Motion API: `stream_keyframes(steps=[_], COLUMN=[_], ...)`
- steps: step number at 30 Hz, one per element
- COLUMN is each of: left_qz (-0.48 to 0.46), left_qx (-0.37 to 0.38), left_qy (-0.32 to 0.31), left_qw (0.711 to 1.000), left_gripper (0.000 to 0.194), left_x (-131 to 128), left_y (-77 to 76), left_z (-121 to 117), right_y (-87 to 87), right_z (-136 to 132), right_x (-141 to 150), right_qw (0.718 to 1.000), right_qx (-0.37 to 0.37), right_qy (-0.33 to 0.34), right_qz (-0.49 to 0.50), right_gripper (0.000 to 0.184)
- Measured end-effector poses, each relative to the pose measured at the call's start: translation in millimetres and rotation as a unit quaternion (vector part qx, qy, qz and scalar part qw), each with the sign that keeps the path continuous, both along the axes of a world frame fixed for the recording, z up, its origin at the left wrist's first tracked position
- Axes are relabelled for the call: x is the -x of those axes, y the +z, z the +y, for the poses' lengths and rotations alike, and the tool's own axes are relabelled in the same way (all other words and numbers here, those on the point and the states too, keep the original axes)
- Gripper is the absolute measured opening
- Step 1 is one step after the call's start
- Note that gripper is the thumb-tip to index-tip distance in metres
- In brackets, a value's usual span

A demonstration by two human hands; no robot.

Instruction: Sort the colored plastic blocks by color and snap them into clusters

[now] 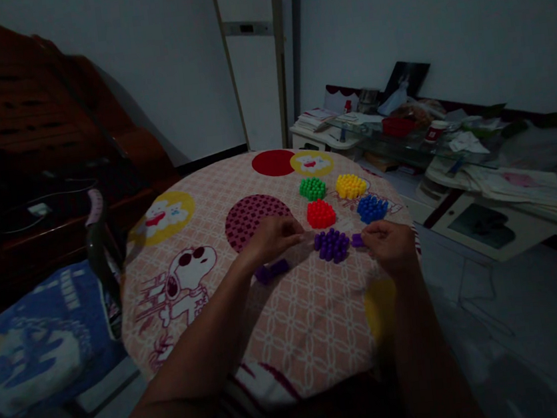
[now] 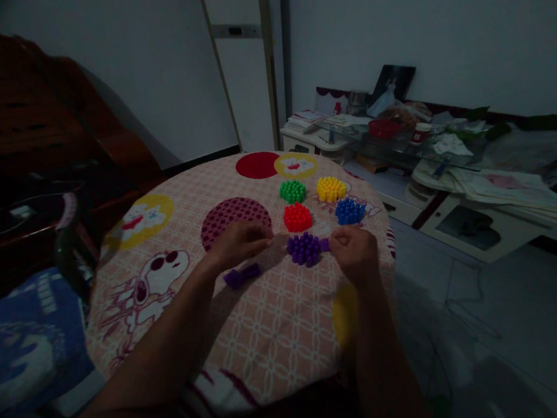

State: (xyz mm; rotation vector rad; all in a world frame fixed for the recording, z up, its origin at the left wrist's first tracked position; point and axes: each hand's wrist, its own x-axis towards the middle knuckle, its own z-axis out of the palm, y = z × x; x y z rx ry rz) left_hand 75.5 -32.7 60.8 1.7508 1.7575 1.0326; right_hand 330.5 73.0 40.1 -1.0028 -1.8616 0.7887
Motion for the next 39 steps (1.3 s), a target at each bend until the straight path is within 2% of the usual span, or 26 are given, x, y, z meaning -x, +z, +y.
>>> stream_keyframes(steps=[3,6,9,12,19,22,25,28,30,34,37,39], left_qz=[0.148,0.223,0.241,0.241,0.256,0.176,0.018,-0.126,-0.185,-0.284,-0.345,-0.358], left_qx=[0.099,0.164,0.195,0.207,0.198,0.171,0.119,0.067,0.034,-0.033,-0.067,-0.077], left_qy=[-0.004,-0.012,-0.017,-0.023,-0.043,-0.068,-0.095,-0.118,-0.119,-0.106,-0.104,-0.096], left_qw=[0.984,0.961,0.950,0.948,0.945,0.967,0.988,0.983,0.975,0.952,0.930,0.925], left_gripper=[0.009,0.013,0.015,0.014,0.018,0.016,0.016,0.016,0.021,0.034,0.039,0.039], left_x=[15,17,14,11,8,9,8,1,-7,-25,-37,-42], left_y=[2.7,1.4,-1.4,-3.3,-3.1,-2.9,-4.9,-9.1,-11.6,-13.3,-13.2,-13.8], left_z=[-8,-12,-12,-10,-11,-9,-6,-1,3,9,11,11], right_y=[-11.7,-24.1,-32.7,-35.8,-27.5,-23.3,-22.5,-22.9,-20.7,-6.7,5.5,9.7], right_z=[5,5,5,6,5,6,7,6,3,-10,-20,-24], right_x=[3,14,23,26,20,16,15,16,17,17,18,20], right_qw=[0.990,0.974,0.967,0.967,0.980,0.987,0.990,0.994,0.997,0.995,0.977,0.965], right_qx=[-0.048,-0.082,-0.103,-0.099,-0.067,-0.065,-0.059,-0.042,-0.020,0.072,0.141,0.166], right_qy=[-0.036,-0.071,-0.087,-0.072,-0.031,-0.035,-0.059,-0.070,-0.058,0.050,0.154,0.192], right_qz=[-0.127,-0.197,-0.218,-0.225,-0.185,-0.144,-0.111,-0.078,-0.040,0.044,0.052,0.063], right_gripper=[0.009,0.011,0.015,0.019,0.026,0.028,0.031,0.033,0.034,0.034,0.034,0.035])
